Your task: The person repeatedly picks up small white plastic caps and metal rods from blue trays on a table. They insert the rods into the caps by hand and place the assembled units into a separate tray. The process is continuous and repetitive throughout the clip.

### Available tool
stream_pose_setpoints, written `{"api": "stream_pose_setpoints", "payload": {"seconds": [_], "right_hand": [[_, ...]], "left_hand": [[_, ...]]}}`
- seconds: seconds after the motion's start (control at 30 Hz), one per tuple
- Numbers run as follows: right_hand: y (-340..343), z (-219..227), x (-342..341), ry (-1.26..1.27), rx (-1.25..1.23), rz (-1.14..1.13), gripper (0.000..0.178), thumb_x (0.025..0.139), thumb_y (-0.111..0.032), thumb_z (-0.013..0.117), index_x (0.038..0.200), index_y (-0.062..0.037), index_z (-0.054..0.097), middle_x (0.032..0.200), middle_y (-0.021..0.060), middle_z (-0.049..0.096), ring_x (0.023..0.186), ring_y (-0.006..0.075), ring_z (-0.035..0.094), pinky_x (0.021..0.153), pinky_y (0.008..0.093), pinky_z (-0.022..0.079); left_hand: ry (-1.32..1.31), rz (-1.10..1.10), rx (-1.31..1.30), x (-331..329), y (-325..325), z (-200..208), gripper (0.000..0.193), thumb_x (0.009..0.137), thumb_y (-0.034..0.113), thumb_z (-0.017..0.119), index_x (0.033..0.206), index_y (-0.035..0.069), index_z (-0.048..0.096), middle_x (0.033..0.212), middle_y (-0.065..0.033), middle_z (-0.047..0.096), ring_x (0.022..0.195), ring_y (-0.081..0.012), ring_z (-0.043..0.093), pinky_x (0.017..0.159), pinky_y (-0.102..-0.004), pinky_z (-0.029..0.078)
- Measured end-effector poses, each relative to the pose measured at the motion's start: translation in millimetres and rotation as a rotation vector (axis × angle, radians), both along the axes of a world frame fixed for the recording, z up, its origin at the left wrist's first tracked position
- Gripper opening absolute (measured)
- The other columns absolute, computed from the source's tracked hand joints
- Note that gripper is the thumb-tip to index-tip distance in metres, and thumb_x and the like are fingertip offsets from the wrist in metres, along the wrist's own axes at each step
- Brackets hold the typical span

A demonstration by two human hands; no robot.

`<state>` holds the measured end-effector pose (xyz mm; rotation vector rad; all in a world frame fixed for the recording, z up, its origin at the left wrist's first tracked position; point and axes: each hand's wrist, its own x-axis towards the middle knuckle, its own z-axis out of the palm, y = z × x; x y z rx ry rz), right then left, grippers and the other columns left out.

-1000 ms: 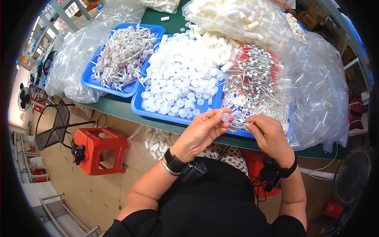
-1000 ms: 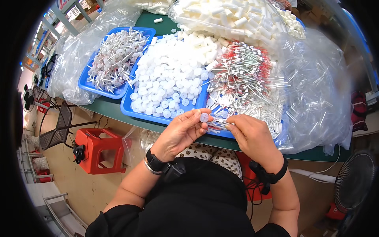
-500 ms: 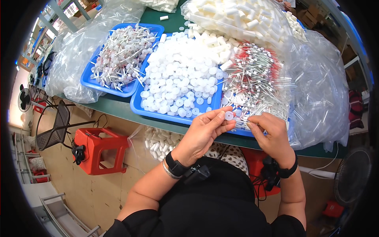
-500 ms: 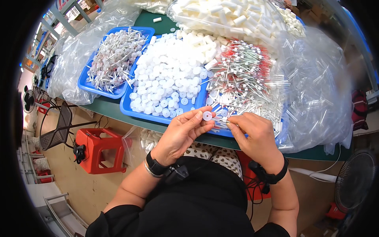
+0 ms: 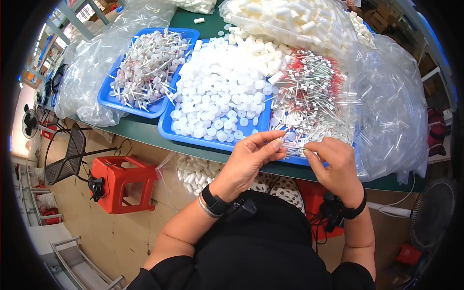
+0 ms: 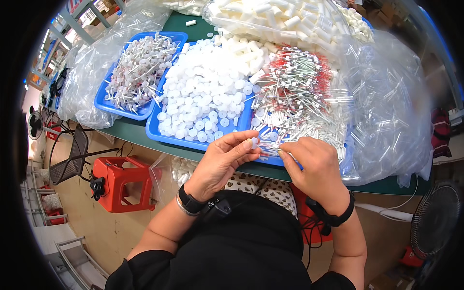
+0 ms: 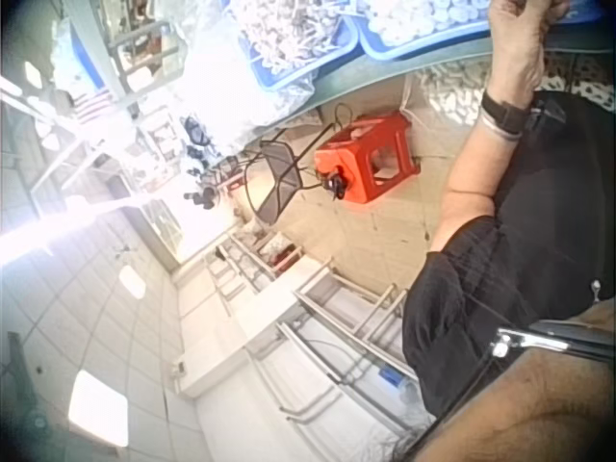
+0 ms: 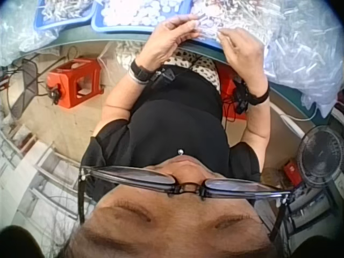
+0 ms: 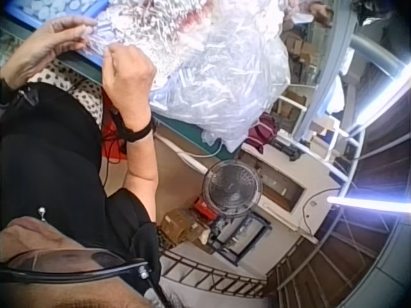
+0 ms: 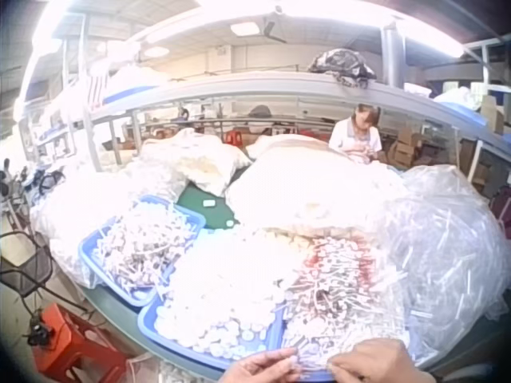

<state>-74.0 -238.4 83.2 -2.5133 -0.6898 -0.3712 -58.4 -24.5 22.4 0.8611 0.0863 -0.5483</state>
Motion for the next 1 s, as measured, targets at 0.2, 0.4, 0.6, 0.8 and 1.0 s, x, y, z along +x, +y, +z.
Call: {"api": "stream_pose_setpoints", "payload": {"seconds": [0.2,0.4,0.6,0.8,1.0], "right_hand": [[10,-4,-4,-0.112,-0.007,0.05,0.01,0.079,-0.004,0.073,0.088,-0.004,0.068,0.065,0.0091,0.057,0.057,0.0273,0.057,0.054,0.0387,0.043],[18,-20,-9,0.151,0.321,-0.078,0.007,0.087,-0.003,0.069,0.094,-0.0003,0.07,0.072,0.0114,0.068,0.061,0.0214,0.066,0.056,0.032,0.05],[25,-32,-14,0.295,0.514,-0.172,0.013,0.091,-0.005,0.066,0.102,0.0018,0.071,0.08,0.0108,0.072,0.07,0.015,0.07,0.062,0.0264,0.054],[1,-14,-1,0.545,0.567,-0.182,0.019,0.097,-0.011,0.063,0.109,0.0015,0.069,0.086,0.0057,0.072,0.069,0.0096,0.06,0.065,0.0254,0.049],[-45,-18,9,0.065,-0.13,-0.1,0.011,0.08,-0.003,0.069,0.091,-0.0029,0.069,0.083,0.01,0.066,0.081,0.033,0.062,0.071,0.0411,0.05]], "left_hand": [[0.085,-0.085,-0.097,-4,-6,-2,0.032,0.097,0.015,0.064,0.125,-0.001,0.061,0.105,-0.0063,0.067,0.094,-0.0122,0.065,0.087,-0.0255,0.055],[0.194,-0.086,-0.332,-11,-19,-16,0.035,0.098,0.019,0.063,0.127,0.001,0.059,0.098,-0.003,0.066,0.088,-0.0096,0.064,0.083,-0.024,0.056],[0.203,-0.067,-0.408,-13,-25,-22,0.031,0.099,0.02,0.061,0.124,0.001,0.06,0.095,-0.0022,0.066,0.085,-0.0097,0.063,0.08,-0.0253,0.056],[0.088,0.039,-0.256,-4,-14,-13,0.031,0.099,0.022,0.061,0.123,0.002,0.06,0.098,-0.0029,0.066,0.086,-0.0113,0.064,0.08,-0.0266,0.056],[0.079,0.11,-0.138,1,-3,-1,0.033,0.1,0.024,0.06,0.123,0.002,0.058,0.104,-0.01,0.066,0.1,-0.0196,0.067,0.088,-0.0309,0.058]]}}
